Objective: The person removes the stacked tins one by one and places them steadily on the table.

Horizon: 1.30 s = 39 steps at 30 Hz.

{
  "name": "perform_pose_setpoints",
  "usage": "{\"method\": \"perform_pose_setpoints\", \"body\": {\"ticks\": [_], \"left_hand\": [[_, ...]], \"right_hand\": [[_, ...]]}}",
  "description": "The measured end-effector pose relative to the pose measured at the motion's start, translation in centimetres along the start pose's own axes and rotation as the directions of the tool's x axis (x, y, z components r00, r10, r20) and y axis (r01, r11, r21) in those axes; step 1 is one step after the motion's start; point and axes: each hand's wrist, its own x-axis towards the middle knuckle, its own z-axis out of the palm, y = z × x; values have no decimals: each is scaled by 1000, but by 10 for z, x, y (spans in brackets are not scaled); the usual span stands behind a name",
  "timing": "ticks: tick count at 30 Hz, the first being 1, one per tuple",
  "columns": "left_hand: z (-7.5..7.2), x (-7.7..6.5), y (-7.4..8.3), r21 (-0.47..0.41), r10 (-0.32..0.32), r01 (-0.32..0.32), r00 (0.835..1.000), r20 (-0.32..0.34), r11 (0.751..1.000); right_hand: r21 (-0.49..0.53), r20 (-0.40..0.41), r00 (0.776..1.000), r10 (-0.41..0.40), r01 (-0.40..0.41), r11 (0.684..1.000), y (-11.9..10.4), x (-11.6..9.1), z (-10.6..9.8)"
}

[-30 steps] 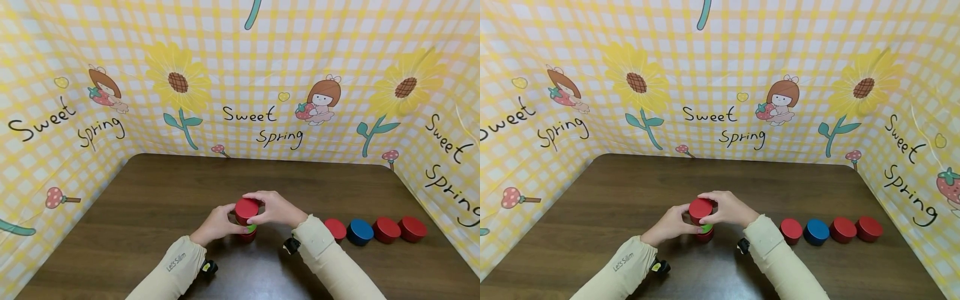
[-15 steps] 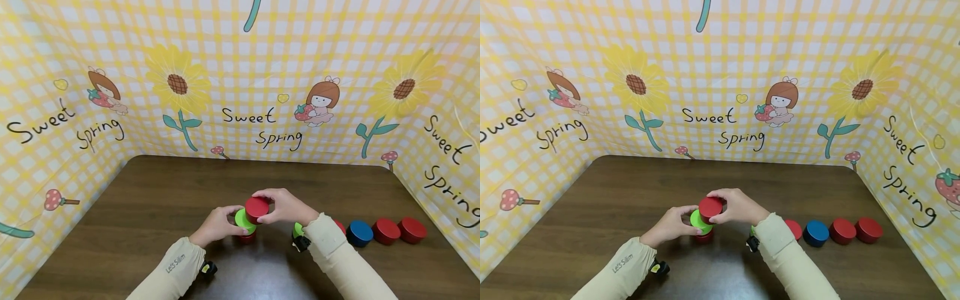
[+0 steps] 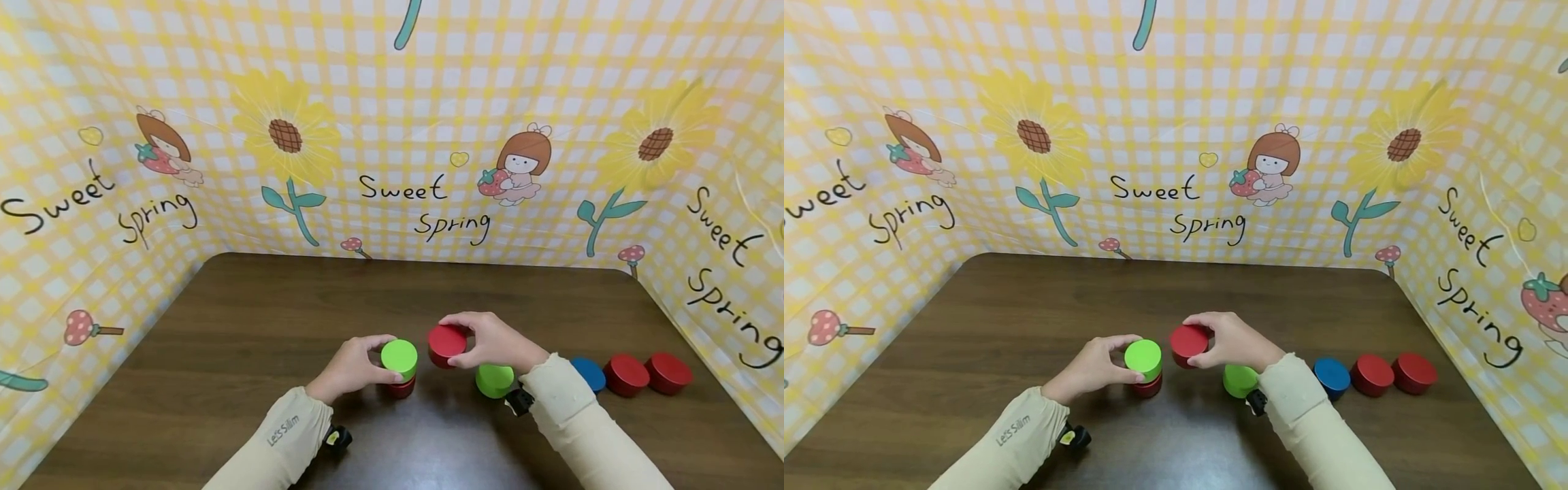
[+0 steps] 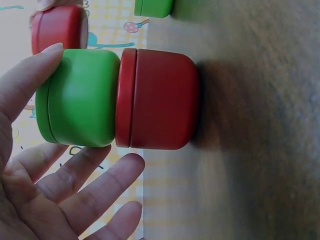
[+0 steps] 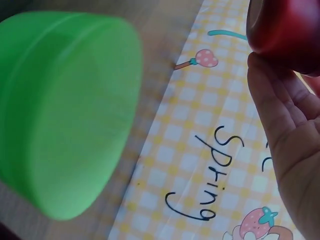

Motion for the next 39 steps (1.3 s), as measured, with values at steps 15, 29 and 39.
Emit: {"method": "perform_pose_setpoints", "body": {"ticks": [15,29,39], "left_hand": [[0,-1,0,-4,-22,22,1000,3,1000],[-1,-3,1,-7,-23,23,1000,6,1000],[-1,0,4,-2,-15,15,1000,15,1000]], "right_hand": [[-12,148,986,75,-74,997,14,-7,9],[-27,227,967,113,-110,994,16,2,22],[-60,255,960,116,-104,993,15,4,23]]}}
